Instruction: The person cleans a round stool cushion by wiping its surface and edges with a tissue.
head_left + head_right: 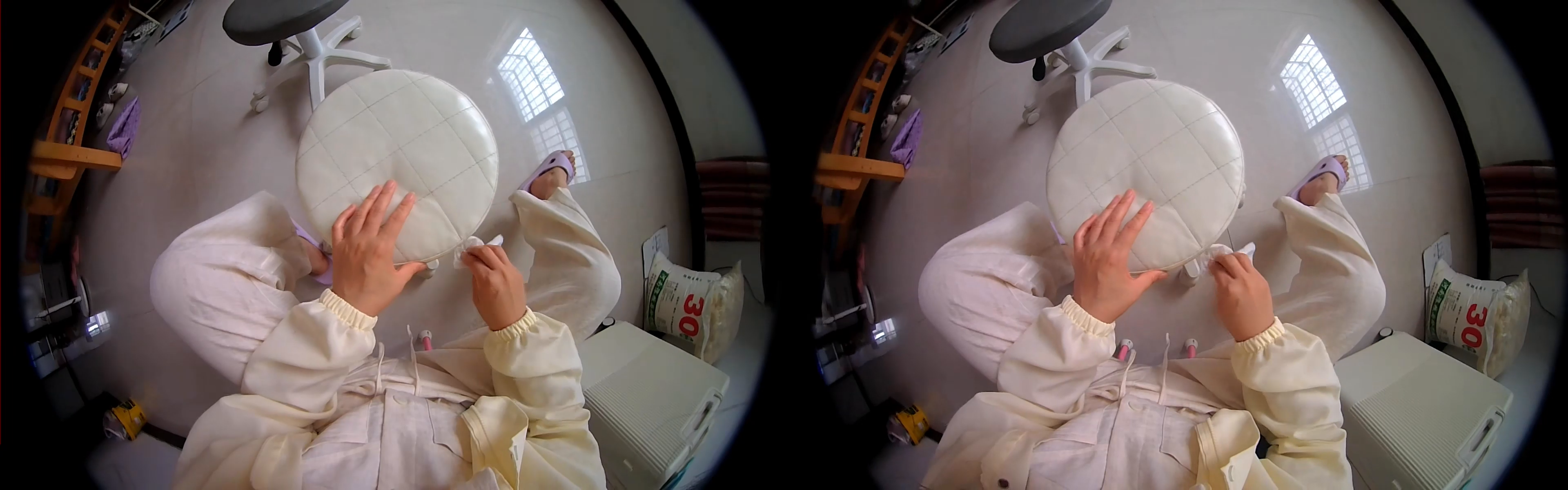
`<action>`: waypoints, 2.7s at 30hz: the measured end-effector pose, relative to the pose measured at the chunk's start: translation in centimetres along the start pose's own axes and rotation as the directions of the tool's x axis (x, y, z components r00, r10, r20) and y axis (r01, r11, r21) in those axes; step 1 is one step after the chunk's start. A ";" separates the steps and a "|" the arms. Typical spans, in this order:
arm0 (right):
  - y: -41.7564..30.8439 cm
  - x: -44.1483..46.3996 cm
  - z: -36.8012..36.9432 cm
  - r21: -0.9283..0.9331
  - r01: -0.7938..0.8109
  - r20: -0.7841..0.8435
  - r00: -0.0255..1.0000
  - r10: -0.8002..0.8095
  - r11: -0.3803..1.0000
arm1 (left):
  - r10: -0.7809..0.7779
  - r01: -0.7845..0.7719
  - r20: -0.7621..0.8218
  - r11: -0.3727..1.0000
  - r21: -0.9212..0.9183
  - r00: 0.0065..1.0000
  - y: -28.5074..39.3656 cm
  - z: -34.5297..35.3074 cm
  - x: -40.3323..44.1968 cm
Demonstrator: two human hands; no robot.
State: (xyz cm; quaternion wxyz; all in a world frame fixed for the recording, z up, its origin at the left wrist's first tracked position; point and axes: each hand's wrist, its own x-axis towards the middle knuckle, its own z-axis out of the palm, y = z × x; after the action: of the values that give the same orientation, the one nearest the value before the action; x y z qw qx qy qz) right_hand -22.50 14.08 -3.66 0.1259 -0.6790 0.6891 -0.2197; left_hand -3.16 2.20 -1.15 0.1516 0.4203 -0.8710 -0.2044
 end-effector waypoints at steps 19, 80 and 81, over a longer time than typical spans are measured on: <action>1.5 5.1 -0.8 0.159 -0.101 -0.507 0.845 0.169 0.982 | -0.005 0.005 0.009 1.000 0.005 1.000 0.2 -0.2 -0.1; 2.5 16.7 -0.9 -0.111 0.234 -0.433 0.863 -0.259 0.966 | -0.011 0.011 0.005 1.000 0.016 1.000 0.1 -0.1 -0.1; 2.6 16.9 -0.6 -0.136 0.290 -0.366 0.874 -0.320 0.947 | -0.013 0.013 0.006 1.000 0.011 1.000 0.1 -0.1 -0.1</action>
State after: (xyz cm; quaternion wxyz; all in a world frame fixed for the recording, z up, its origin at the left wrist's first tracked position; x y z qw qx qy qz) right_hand -25.90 -2.66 -2.24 -0.0737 -0.7271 0.5926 -0.3387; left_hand -3.15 2.31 -1.05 0.1455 0.4261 -0.8698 -0.2018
